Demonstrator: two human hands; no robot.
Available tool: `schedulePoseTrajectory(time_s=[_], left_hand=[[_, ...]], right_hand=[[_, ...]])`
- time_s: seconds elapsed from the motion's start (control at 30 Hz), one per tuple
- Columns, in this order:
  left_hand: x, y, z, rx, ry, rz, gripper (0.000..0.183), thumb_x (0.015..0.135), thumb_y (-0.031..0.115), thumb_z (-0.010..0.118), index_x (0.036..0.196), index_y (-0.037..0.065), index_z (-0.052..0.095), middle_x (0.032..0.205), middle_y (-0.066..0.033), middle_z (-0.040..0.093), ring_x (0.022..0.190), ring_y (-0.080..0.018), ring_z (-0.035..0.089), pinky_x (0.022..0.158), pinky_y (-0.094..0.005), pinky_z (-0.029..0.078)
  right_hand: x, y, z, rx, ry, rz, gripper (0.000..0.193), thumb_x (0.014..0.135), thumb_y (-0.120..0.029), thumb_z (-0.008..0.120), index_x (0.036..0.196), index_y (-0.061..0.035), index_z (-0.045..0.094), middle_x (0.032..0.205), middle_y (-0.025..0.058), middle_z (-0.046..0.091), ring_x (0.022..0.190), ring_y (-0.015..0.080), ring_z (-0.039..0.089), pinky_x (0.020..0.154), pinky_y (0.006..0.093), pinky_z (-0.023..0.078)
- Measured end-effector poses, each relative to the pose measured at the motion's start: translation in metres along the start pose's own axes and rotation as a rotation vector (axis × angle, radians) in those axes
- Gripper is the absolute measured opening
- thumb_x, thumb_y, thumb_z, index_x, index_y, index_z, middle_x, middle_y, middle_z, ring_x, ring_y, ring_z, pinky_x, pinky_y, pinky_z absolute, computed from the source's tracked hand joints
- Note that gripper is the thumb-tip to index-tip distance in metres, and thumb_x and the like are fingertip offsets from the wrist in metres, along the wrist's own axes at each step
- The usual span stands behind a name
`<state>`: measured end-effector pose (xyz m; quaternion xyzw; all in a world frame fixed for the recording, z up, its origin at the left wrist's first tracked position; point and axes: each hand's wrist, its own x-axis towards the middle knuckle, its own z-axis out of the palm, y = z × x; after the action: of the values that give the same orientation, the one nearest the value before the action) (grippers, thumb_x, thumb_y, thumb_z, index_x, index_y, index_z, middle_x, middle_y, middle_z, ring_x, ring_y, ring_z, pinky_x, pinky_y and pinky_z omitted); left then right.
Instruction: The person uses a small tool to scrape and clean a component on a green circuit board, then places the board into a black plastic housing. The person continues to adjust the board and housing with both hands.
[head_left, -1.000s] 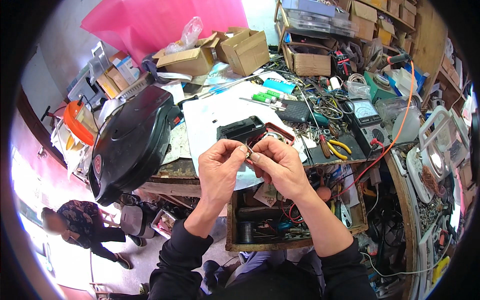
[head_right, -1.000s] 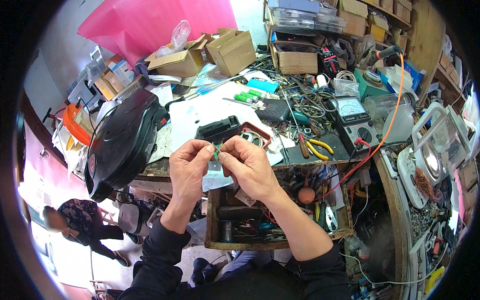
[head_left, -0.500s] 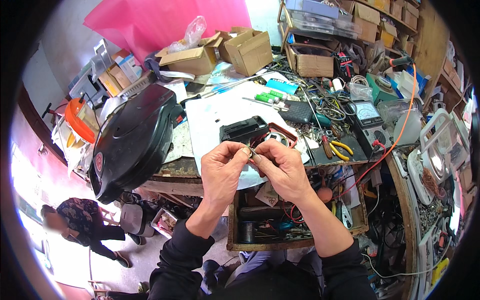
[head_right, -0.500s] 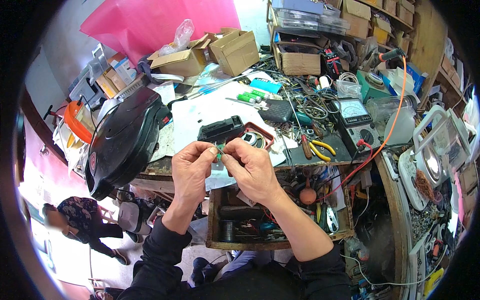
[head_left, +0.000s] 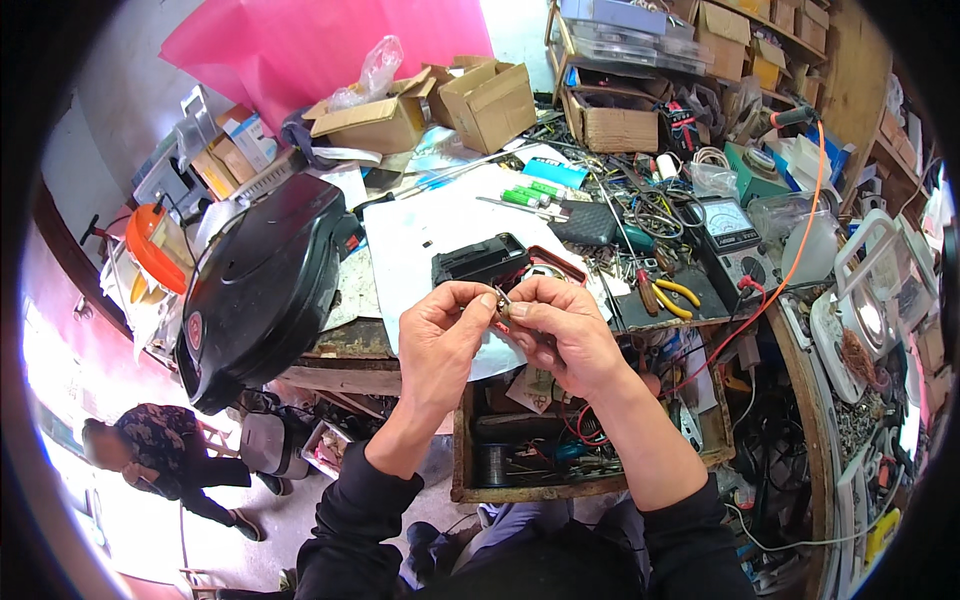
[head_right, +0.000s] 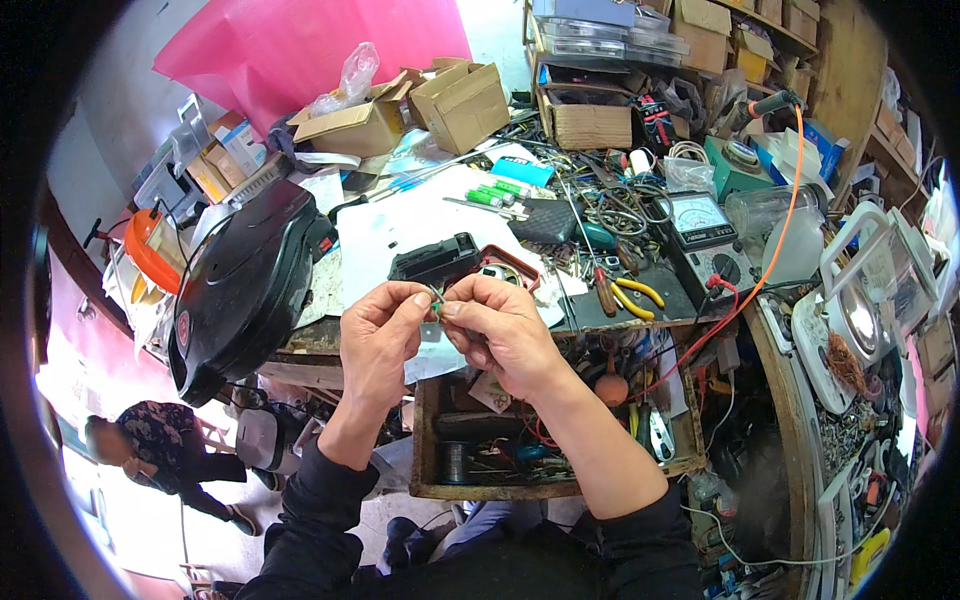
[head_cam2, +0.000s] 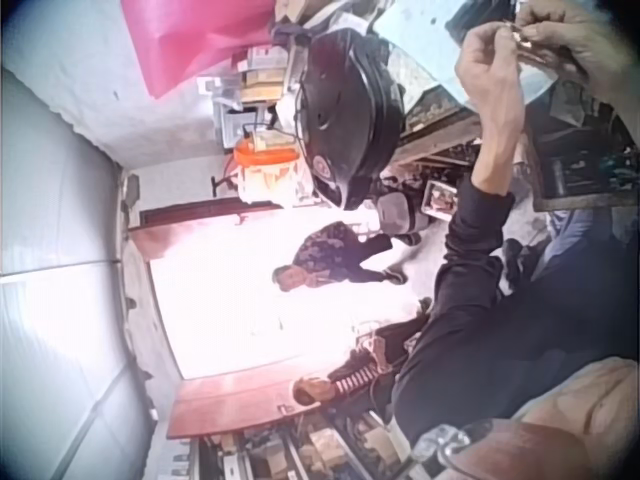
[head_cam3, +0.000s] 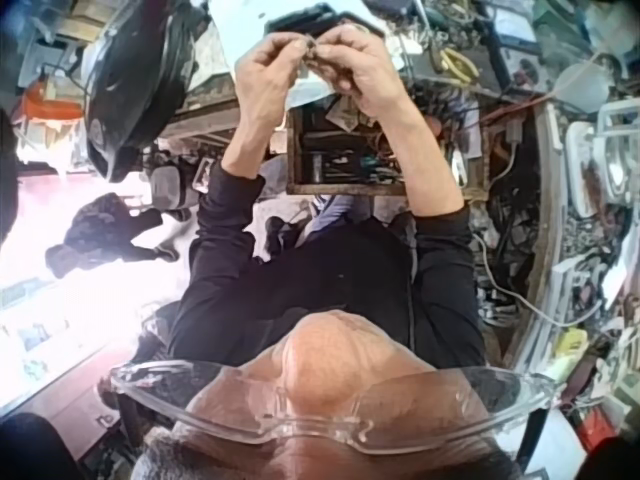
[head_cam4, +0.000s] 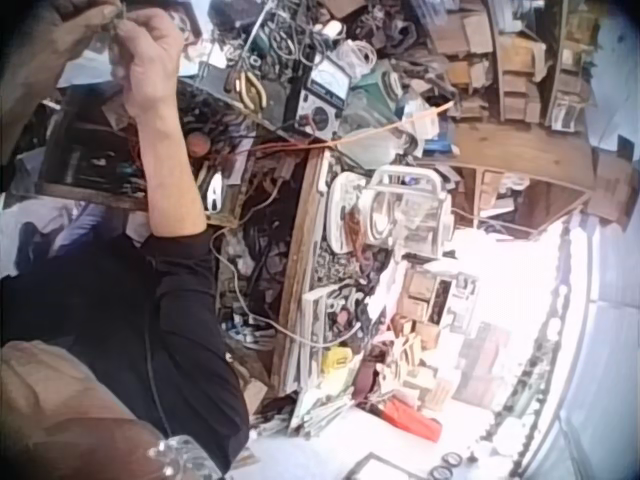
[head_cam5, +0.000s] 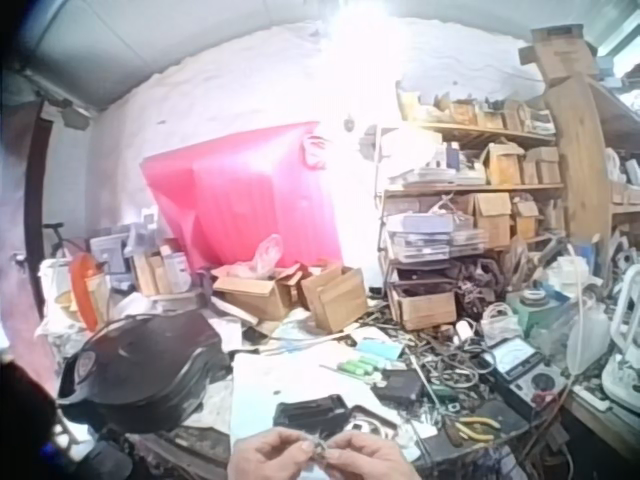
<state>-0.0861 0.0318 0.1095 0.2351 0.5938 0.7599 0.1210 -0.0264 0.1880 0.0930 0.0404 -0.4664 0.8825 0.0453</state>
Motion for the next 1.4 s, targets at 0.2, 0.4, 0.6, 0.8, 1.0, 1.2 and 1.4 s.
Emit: schedulePoseTrajectory(time_s=[0.2, 0.4, 0.6, 0.8, 1.0, 1.2, 1.4], left_hand=[[0.001, -0.001, -0.005, 0.019, 0.009, -0.007, 0.010, 0.096, 0.007, 0.065, 0.099, -0.003, 0.068, 0.084, -0.0007, 0.068, 0.070, -0.0030, 0.056, 0.060, -0.0174, 0.043], [0.002, 0.000, -0.006, 0.062, 0.039, -0.018, 0.009, 0.094, 0.005, 0.066, 0.097, -0.003, 0.068, 0.082, -0.0014, 0.067, 0.071, -0.0041, 0.058, 0.062, -0.0182, 0.045], [0.004, 0.001, -0.009, -0.023, 0.055, -0.079, 0.010, 0.093, 0.008, 0.066, 0.093, -0.002, 0.069, 0.073, -0.0011, 0.065, 0.053, -0.0014, 0.045, 0.046, -0.0182, 0.032], [0.004, 0.000, -0.009, -0.033, 0.064, -0.086, 0.011, 0.093, 0.008, 0.066, 0.092, -0.002, 0.068, 0.073, -0.0030, 0.064, 0.048, -0.0010, 0.039, 0.042, -0.0181, 0.026], [0.005, -0.002, -0.010, -0.035, 0.053, -0.099, 0.011, 0.093, 0.008, 0.066, 0.093, -0.002, 0.069, 0.073, -0.0029, 0.065, 0.050, -0.0016, 0.044, 0.044, -0.0177, 0.030], [0.004, -0.002, -0.011, -0.044, 0.087, -0.084, 0.011, 0.093, 0.009, 0.067, 0.094, -0.002, 0.070, 0.073, -0.0024, 0.065, 0.050, -0.0014, 0.044, 0.044, -0.0174, 0.030], [0.003, -0.005, -0.010, -0.036, 0.103, -0.074, 0.010, 0.093, 0.009, 0.067, 0.094, -0.001, 0.070, 0.073, -0.0014, 0.066, 0.051, -0.0011, 0.044, 0.045, -0.0174, 0.031]], right_hand=[[0.001, 0.003, 0.000, -0.048, 0.002, 0.000, 0.010, 0.097, -0.014, 0.063, 0.093, -0.0043, 0.062, 0.067, 0.0007, 0.059, 0.048, 0.0031, 0.047, 0.042, 0.0177, 0.033], [0.001, 0.005, 0.004, -0.213, 0.034, -0.058, 0.010, 0.097, -0.014, 0.062, 0.093, -0.0049, 0.062, 0.067, 0.0003, 0.060, 0.051, 0.0036, 0.050, 0.043, 0.0175, 0.035], [0.002, 0.005, 0.000, -0.132, -0.002, 0.003, 0.011, 0.097, -0.015, 0.062, 0.093, -0.0046, 0.062, 0.068, 0.0019, 0.062, 0.051, 0.0043, 0.052, 0.043, 0.0178, 0.037], [0.002, 0.004, 0.003, -0.140, 0.022, 0.004, 0.011, 0.097, -0.015, 0.062, 0.093, -0.0044, 0.063, 0.068, 0.0023, 0.062, 0.050, 0.0046, 0.052, 0.043, 0.0177, 0.037], [0.002, 0.007, 0.001, -0.182, 0.026, -0.016, 0.010, 0.097, -0.014, 0.062, 0.095, -0.0034, 0.062, 0.072, 0.0029, 0.063, 0.053, 0.0054, 0.053, 0.044, 0.0180, 0.038], [0.002, 0.006, 0.001, -0.234, 0.043, -0.012, 0.010, 0.096, -0.013, 0.063, 0.095, -0.0032, 0.062, 0.074, 0.0030, 0.063, 0.056, 0.0057, 0.055, 0.044, 0.0182, 0.038], [0.000, 0.006, 0.005, -0.312, 0.063, -0.037, 0.011, 0.097, -0.014, 0.063, 0.095, -0.0033, 0.063, 0.070, 0.0012, 0.063, 0.054, 0.0045, 0.054, 0.045, 0.0176, 0.039]])
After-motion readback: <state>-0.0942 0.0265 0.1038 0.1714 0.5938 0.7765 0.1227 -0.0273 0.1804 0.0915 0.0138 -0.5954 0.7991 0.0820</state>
